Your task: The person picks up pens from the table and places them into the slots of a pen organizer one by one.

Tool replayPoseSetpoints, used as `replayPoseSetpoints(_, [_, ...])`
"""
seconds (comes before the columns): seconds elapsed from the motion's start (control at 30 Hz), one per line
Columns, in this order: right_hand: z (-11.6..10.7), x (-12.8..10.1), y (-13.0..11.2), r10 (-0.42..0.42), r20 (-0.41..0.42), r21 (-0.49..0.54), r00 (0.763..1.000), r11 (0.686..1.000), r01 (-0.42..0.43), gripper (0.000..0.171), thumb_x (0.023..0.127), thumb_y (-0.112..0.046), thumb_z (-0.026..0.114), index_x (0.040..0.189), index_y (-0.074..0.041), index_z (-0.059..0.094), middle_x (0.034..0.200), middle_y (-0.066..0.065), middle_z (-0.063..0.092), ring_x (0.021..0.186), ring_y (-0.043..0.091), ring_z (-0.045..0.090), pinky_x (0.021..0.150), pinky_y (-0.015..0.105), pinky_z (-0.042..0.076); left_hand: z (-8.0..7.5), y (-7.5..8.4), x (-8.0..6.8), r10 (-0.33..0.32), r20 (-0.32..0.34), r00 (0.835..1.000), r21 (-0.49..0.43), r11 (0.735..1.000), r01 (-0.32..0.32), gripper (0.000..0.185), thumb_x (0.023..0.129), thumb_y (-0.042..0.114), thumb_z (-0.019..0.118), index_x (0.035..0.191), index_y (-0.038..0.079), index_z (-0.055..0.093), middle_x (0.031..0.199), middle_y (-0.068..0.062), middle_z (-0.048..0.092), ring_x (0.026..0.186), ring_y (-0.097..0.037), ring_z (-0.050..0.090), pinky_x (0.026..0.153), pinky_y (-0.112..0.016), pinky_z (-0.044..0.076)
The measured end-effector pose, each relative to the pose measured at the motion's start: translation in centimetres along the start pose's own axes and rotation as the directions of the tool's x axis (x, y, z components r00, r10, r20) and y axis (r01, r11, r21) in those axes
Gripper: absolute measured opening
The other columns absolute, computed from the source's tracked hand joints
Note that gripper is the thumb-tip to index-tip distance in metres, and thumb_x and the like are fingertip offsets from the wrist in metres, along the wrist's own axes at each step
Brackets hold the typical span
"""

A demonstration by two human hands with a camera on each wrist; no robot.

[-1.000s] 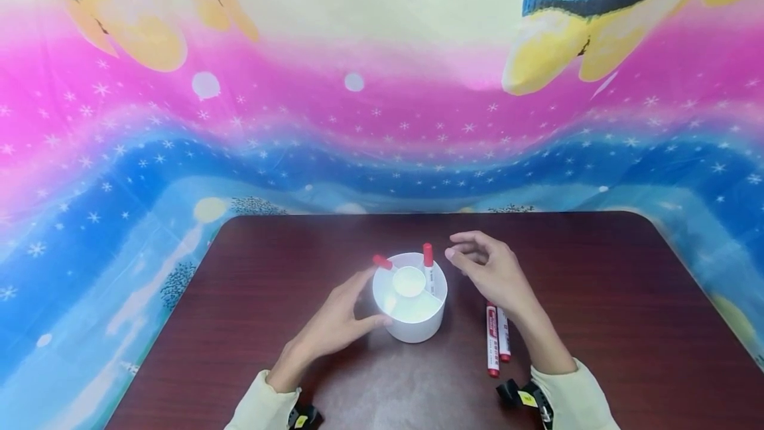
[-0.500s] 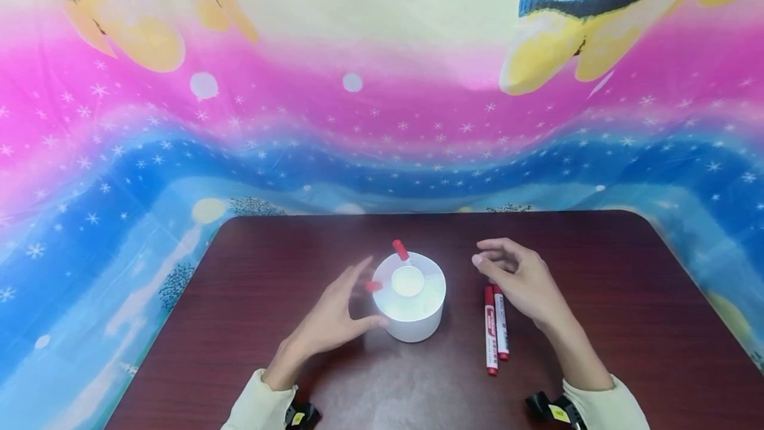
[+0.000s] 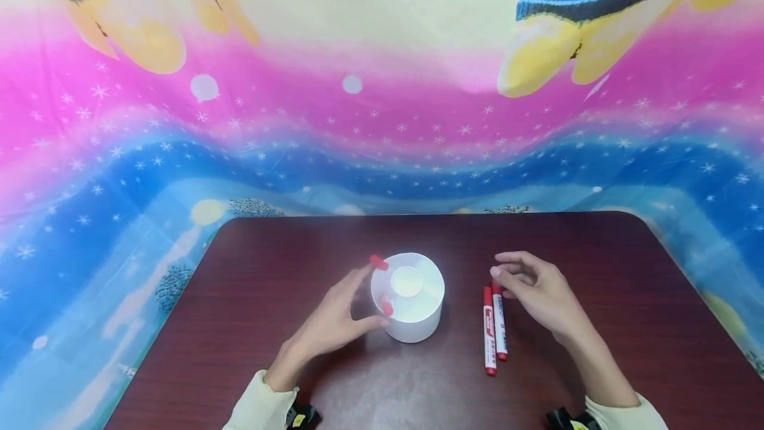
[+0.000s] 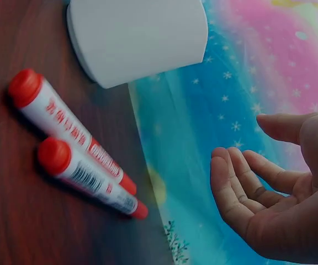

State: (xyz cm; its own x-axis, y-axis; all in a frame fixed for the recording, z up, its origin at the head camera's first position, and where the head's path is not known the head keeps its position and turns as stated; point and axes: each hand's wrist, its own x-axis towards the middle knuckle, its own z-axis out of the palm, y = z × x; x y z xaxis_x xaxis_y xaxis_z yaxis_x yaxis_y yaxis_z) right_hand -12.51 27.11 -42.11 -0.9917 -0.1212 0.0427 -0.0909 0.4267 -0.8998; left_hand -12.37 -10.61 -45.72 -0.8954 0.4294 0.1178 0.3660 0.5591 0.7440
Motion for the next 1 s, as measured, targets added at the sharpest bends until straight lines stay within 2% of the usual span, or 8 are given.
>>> replayPoseSetpoints(0.1, [-0.2, -0.3, 0.7, 0.005, 0.007, 0.007, 1.000, 1.000, -0.005, 0.045, 0.108, -0.017, 0.067, 0.143, 0.009, 0.057, 0.103, -0.019, 0.072, 0.094, 0.000, 0.075, 0.078, 0.025, 0.066, 0.1, 0.0, 0.1, -0.002, 0.005, 1.000, -0.001, 1.000, 0.002, 0.099, 0.087, 0.049, 0.089, 0.168, 0.028, 0.036, 0.155, 0.000, 0.057, 0.140, -0.016, 0.056, 0.119, -0.046, 0.051])
replayPoseSetpoints(0.23, [-0.3, -0.6, 1.6, 0.030, 0.015, 0.007, 0.999, 1.000, -0.030, 0.047, 0.108, -0.015, 0.066, 0.144, 0.011, 0.055, 0.104, -0.015, 0.074, 0.094, 0.001, 0.075, 0.078, 0.028, 0.067, 0.1, 0.0, 0.1, -0.009, 0.012, 1.000, -0.006, 1.000, 0.009, 0.104, 0.087, 0.051, 0.088, 0.170, 0.024, 0.032, 0.166, -0.002, 0.049, 0.151, -0.021, 0.050, 0.124, -0.049, 0.047])
replayPoseSetpoints(0.33, [-0.4, -0.9, 2.1, 0.064, 0.019, -0.007, 0.998, 0.998, -0.064, 0.049, 0.108, -0.018, 0.067, 0.145, 0.012, 0.054, 0.109, -0.003, 0.076, 0.094, 0.002, 0.074, 0.079, 0.028, 0.067, 0.2, 0.0, 0.0, -0.005, 0.012, 1.000, -0.012, 1.000, 0.006, 0.108, 0.087, 0.052, 0.088, 0.171, 0.023, 0.029, 0.171, -0.003, 0.043, 0.157, -0.023, 0.044, 0.125, -0.052, 0.044])
replayPoseSetpoints(0.43, [-0.4, -1.1, 2.4, 0.093, 0.019, -0.019, 0.995, 0.995, -0.093, 0.051, 0.108, -0.021, 0.067, 0.145, 0.012, 0.054, 0.116, 0.012, 0.076, 0.095, 0.003, 0.075, 0.079, 0.030, 0.067, 0.3, -0.1, 0.0, 0.008, 0.007, 1.000, -0.015, 1.000, -0.008, 0.108, 0.086, 0.052, 0.089, 0.171, 0.024, 0.028, 0.169, -0.003, 0.045, 0.156, -0.023, 0.046, 0.125, -0.052, 0.044])
replayPoseSetpoints(0.53, [-0.5, -1.3, 2.6, 0.103, 0.025, -0.024, 0.994, 0.994, -0.102, 0.052, 0.108, -0.022, 0.067, 0.146, 0.011, 0.053, 0.119, 0.021, 0.074, 0.095, 0.005, 0.075, 0.080, 0.030, 0.067, 0.3, -0.1, 0.1, 0.014, 0.000, 1.000, -0.015, 1.000, -0.014, 0.107, 0.086, 0.052, 0.089, 0.171, 0.026, 0.029, 0.167, -0.002, 0.047, 0.154, -0.023, 0.048, 0.124, -0.052, 0.046])
replayPoseSetpoints(1.0, [-0.2, -1.6, 3.9, 0.228, 0.063, -0.016, 0.972, 0.974, -0.227, 0.061, 0.108, -0.029, 0.068, 0.151, 0.010, 0.050, 0.131, 0.028, 0.068, 0.096, 0.008, 0.074, 0.083, 0.030, 0.067, 0.5, -0.3, 0.2, 0.016, 0.008, 1.000, -0.005, 1.000, -0.016, 0.101, 0.088, 0.049, 0.088, 0.170, 0.026, 0.032, 0.166, -0.001, 0.049, 0.153, -0.021, 0.048, 0.123, -0.051, 0.047])
